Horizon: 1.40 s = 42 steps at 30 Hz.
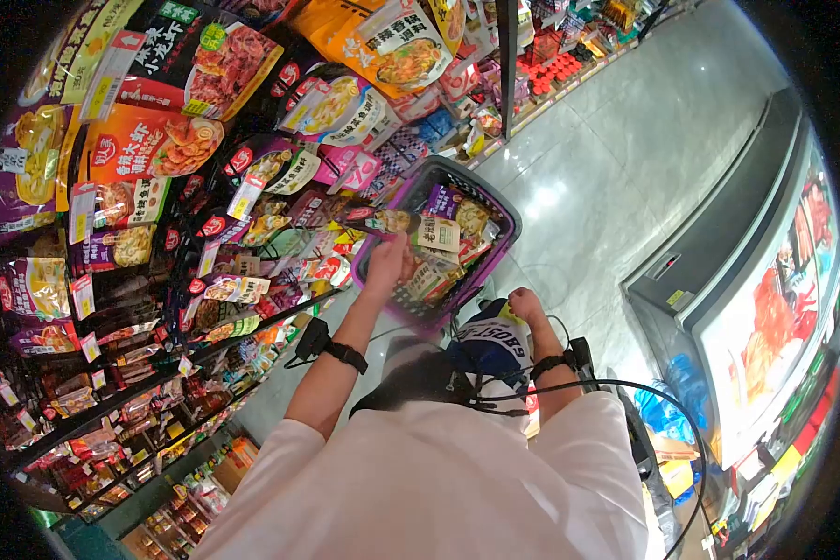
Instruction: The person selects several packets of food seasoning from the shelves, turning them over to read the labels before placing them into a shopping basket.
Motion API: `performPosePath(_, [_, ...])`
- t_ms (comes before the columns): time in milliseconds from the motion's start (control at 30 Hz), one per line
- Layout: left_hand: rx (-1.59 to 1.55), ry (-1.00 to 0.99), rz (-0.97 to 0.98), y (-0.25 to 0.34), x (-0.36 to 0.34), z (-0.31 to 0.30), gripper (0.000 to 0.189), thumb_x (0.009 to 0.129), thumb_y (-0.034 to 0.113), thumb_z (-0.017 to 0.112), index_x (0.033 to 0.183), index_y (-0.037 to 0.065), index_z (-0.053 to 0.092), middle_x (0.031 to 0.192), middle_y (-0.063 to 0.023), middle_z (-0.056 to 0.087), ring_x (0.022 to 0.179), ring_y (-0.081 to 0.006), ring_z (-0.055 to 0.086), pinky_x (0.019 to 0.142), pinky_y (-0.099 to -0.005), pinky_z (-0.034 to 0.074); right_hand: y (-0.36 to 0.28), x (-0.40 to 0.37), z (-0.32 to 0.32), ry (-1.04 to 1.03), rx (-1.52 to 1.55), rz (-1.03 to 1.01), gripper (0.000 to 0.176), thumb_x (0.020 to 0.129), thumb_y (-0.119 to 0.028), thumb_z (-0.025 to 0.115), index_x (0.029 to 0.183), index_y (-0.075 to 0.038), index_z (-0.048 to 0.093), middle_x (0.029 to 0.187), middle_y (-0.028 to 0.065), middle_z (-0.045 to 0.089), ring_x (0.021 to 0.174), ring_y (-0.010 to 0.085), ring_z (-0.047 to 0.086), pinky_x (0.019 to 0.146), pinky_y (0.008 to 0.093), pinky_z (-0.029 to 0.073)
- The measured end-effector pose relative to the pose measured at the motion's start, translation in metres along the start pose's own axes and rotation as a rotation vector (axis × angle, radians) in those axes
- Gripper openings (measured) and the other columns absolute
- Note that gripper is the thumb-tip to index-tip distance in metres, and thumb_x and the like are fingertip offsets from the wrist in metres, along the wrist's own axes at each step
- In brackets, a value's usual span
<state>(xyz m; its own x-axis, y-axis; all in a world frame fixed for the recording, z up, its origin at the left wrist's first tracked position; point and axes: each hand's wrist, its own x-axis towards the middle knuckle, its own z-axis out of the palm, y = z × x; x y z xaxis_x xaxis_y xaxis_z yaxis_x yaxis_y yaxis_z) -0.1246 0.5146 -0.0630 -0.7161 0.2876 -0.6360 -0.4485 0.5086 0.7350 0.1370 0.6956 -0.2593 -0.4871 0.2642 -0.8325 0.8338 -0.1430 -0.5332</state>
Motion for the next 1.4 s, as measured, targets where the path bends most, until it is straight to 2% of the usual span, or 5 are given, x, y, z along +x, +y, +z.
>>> performPosePath(233, [-0.138,-0.087,0.011,0.016,-0.001,0.005,0.043,0.091,0.037,0.051,0.066,0.003,0.054,0.058,-0.0054,0.055,0.047,-0.0116,0.051,0.046,-0.0246,0.040,0.011,0.005,-0.006,-0.048,0.028,0.052,0.029,0.084,-0.020,0.048,0.102,0.003,0.055,0.084,0.0138,0.063,0.067,0.0231,0.063,0.056,0.0330,0.049])
performPosePath(633, [-0.132,-0.014,-0.234,-0.104,0.010,-0.044,0.039,0.087,0.036,0.057,0.064,0.004,0.057,0.059,-0.0067,0.058,0.050,-0.0145,0.056,0.047,-0.0259,0.043,0.010,0.003,-0.005,-0.049,0.005,0.036,0.028,0.085,-0.019,0.048,0.099,0.004,0.055,0.083,0.0145,0.064,0.064,0.0225,0.063,0.056,0.0330,0.050])
performPosePath(1067, [-0.113,-0.083,-0.327,-0.120,-0.036,-0.082,0.038,0.084,0.038,0.055,0.079,0.001,0.064,0.070,-0.0070,0.063,0.060,-0.0164,0.060,0.049,-0.0314,0.047,-0.009,0.008,-0.006,-0.082,-0.059,0.003,0.031,0.085,-0.022,0.048,0.102,0.003,0.055,0.085,0.0145,0.064,0.065,0.0220,0.063,0.056,0.0327,0.050])
performPosePath(1233, [0.174,0.394,-0.361,-0.213,-0.038,-0.149,0.032,0.080,0.032,0.058,0.083,0.001,0.062,0.072,-0.0106,0.064,0.059,-0.0185,0.060,0.049,-0.0309,0.048,-0.006,0.011,-0.008,-0.096,-0.066,-0.022,0.029,0.086,-0.021,0.047,0.101,0.002,0.056,0.085,0.0132,0.064,0.065,0.0222,0.063,0.055,0.0315,0.049])
performPosePath(1400, [-0.008,0.169,-0.491,-0.230,-0.088,-0.150,0.022,0.084,0.021,0.050,0.089,0.001,0.057,0.086,-0.0115,0.064,0.066,-0.0212,0.064,0.050,-0.0318,0.049,0.013,0.027,-0.009,-0.121,-0.107,-0.025,0.029,0.085,-0.018,0.047,0.103,0.003,0.056,0.084,0.0149,0.064,0.065,0.0234,0.063,0.054,0.0318,0.049])
